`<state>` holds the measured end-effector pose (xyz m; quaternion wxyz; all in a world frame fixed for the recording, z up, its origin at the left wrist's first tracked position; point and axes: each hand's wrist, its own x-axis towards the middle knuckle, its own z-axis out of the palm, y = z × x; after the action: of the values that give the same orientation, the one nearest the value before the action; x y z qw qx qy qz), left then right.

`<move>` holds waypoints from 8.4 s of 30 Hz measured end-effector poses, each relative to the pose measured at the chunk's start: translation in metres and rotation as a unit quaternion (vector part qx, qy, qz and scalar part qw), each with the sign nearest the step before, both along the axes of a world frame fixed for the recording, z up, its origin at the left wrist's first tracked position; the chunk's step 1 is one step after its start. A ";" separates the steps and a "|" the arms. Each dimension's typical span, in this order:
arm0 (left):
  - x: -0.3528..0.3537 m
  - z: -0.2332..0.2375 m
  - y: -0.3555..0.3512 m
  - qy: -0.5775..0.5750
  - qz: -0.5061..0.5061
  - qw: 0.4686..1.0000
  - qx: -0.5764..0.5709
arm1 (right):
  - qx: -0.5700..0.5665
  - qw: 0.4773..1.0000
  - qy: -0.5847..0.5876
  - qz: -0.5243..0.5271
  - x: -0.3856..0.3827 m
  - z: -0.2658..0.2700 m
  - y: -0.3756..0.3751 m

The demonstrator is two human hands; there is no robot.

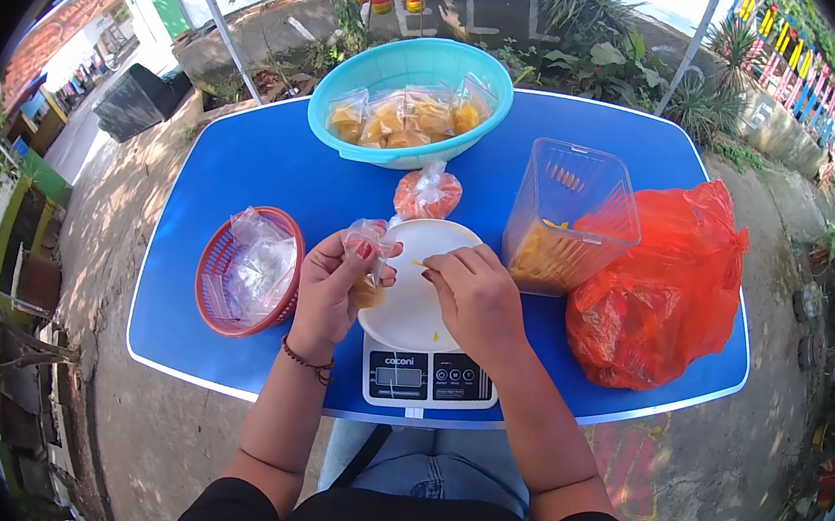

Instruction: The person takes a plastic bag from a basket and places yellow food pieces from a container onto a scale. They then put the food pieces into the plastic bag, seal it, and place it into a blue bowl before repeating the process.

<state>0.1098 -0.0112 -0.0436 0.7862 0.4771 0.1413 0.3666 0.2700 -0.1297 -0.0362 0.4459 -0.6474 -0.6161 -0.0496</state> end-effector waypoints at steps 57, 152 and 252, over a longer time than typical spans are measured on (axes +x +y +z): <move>0.004 0.008 -0.016 0.062 -0.059 0.987 0.137 | 0.116 0.958 0.232 0.125 0.001 0.003 -0.009; 0.001 0.011 -0.019 0.115 0.150 0.890 0.416 | 0.137 0.980 0.127 0.073 0.001 0.017 -0.010; -0.194 0.018 0.035 0.434 0.428 0.632 0.479 | -0.193 0.916 0.050 0.348 -0.181 0.020 0.164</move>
<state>-0.0845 0.0241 -0.0252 0.0503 0.7763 0.4591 0.4291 0.0892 0.0339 -0.0159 0.3318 -0.4672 -0.7770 0.2607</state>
